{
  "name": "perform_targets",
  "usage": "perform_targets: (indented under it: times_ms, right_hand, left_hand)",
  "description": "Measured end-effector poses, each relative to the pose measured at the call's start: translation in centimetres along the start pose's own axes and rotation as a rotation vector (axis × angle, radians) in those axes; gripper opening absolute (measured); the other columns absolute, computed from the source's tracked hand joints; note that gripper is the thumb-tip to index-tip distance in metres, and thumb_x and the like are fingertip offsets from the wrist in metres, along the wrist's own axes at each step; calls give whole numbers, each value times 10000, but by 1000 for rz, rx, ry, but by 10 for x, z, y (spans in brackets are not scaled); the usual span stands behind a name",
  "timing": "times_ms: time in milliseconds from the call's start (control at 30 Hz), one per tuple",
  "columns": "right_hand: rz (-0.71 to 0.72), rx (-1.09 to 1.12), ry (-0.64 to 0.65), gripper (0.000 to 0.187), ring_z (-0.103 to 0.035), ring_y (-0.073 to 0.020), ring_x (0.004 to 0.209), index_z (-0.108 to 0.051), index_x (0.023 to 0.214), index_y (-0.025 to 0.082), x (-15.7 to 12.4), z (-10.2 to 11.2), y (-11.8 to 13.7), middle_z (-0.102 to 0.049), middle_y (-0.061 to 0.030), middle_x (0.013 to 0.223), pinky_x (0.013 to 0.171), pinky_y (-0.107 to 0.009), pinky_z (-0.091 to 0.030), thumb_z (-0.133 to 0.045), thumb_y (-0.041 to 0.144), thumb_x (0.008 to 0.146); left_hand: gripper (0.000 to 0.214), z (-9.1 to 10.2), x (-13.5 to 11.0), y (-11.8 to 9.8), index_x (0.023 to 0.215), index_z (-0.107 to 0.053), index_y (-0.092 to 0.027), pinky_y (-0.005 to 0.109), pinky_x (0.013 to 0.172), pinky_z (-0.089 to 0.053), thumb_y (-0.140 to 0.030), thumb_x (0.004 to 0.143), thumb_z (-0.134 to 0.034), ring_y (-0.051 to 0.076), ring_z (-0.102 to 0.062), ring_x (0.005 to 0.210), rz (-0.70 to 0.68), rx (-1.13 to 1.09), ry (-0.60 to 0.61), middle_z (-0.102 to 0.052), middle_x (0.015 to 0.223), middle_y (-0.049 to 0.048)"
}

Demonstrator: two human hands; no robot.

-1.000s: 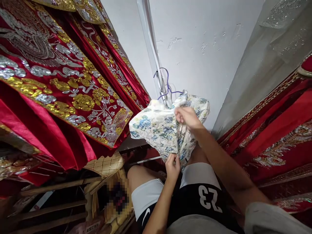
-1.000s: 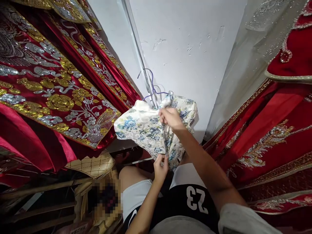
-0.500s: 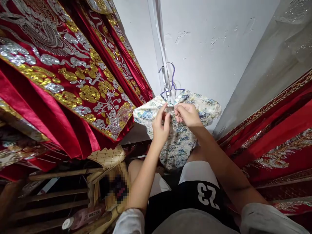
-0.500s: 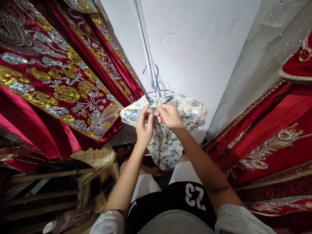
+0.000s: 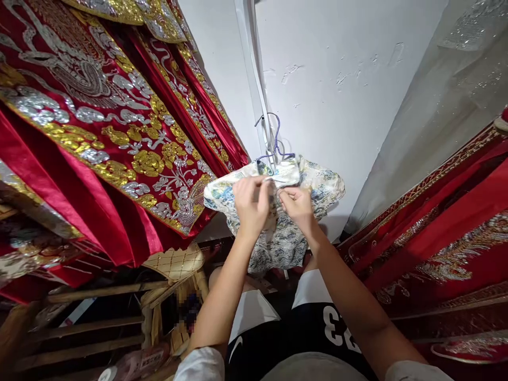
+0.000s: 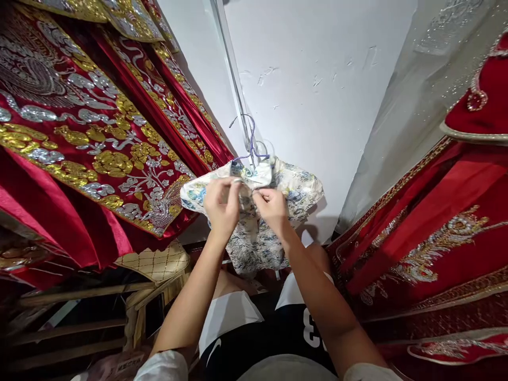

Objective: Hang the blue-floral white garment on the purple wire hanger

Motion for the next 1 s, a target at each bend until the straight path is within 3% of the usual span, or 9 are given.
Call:
perform_targets:
  times_ms: [167,267,333,400,567,667,767,867,1000]
  right_hand:
    - [-207,-110,35,340,-392,-100,448,-466,487,209,-39,13,-45,-433,39,431,491,-250,-302,-557,306,800]
    - [-283,-58,86,349,-425,-109,453,-488,486,211,-79,17,-57,-469,26,432,501,-251,-335,-554,345,802]
    - [-333,-15,95,352,-421,-109,441,-492,493,213,-100,16,-61,-464,26,423,490,-252,-328,-558,372,801]
    - [-375,28,92,349,-403,-108,423,-489,494,218,-112,16,-63,-448,29,412,477,-255,-317,-554,386,793]
    - [-461,62,220,307,-430,-129,451,-528,520,227,-120,27,-66,-475,15,444,495,-267,-345,-535,364,795]
    - [-575,-54,414,330,-450,-137,473,-545,509,223,-126,39,-71,-487,6,452,513,-271,-350,-570,370,804]
    - [-655,-142,546,343,-449,-138,508,-613,556,211,-130,46,-76,-530,-5,516,514,-273,-330,-652,454,794]
    - [-638,-56,369,402,-526,-174,630,-690,703,225,-123,45,-78,-630,-45,691,565,-289,-397,-635,607,814]
    - [-715,304,186,572,-629,-256,864,-706,847,249,-113,35,-78,-673,-73,791,719,-335,-506,-591,797,733]
  left_hand:
    - [91,54,15,45,897,-663,-177,253,801,-475,-265,915,-647,137,-600,855,287,-133,-415,-654,878,12]
    - [164,78,-6,91,768,-610,-160,178,690,-469,-225,915,-642,80,-545,661,594,-461,-546,-557,689,-34]
    - [223,77,-39,115,734,-571,-154,149,660,-472,-193,953,-579,59,-527,583,898,-761,-613,-524,611,-44]
    - [223,64,-82,125,819,-619,-147,163,696,-508,-171,992,-480,78,-599,627,1191,-935,-628,-608,637,-8]
    - [253,27,-174,115,1013,-706,-128,224,796,-540,-141,958,-460,142,-705,818,1484,-903,-605,-741,825,69]
    - [114,22,-186,106,856,-678,-143,222,794,-532,-176,899,-578,118,-678,751,1475,-940,-598,-698,786,28]
    - [137,24,-164,88,779,-634,-161,189,738,-506,-255,810,-729,90,-608,699,1220,-1055,-442,-607,738,-22]
    - [257,15,-143,48,775,-633,-166,203,680,-467,-378,783,-778,107,-549,693,1024,-1030,-134,-571,753,-10]
    - [267,-6,-136,-19,806,-650,-180,269,768,-465,-428,904,-663,158,-576,784,820,-892,348,-611,810,27]
Point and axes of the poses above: each hand's wrist, its own x-axis towards the middle knuckle, its own z-axis out of the back of the hand, y = z × x, the point moved 3 cm from there along x, towards the middle knuckle
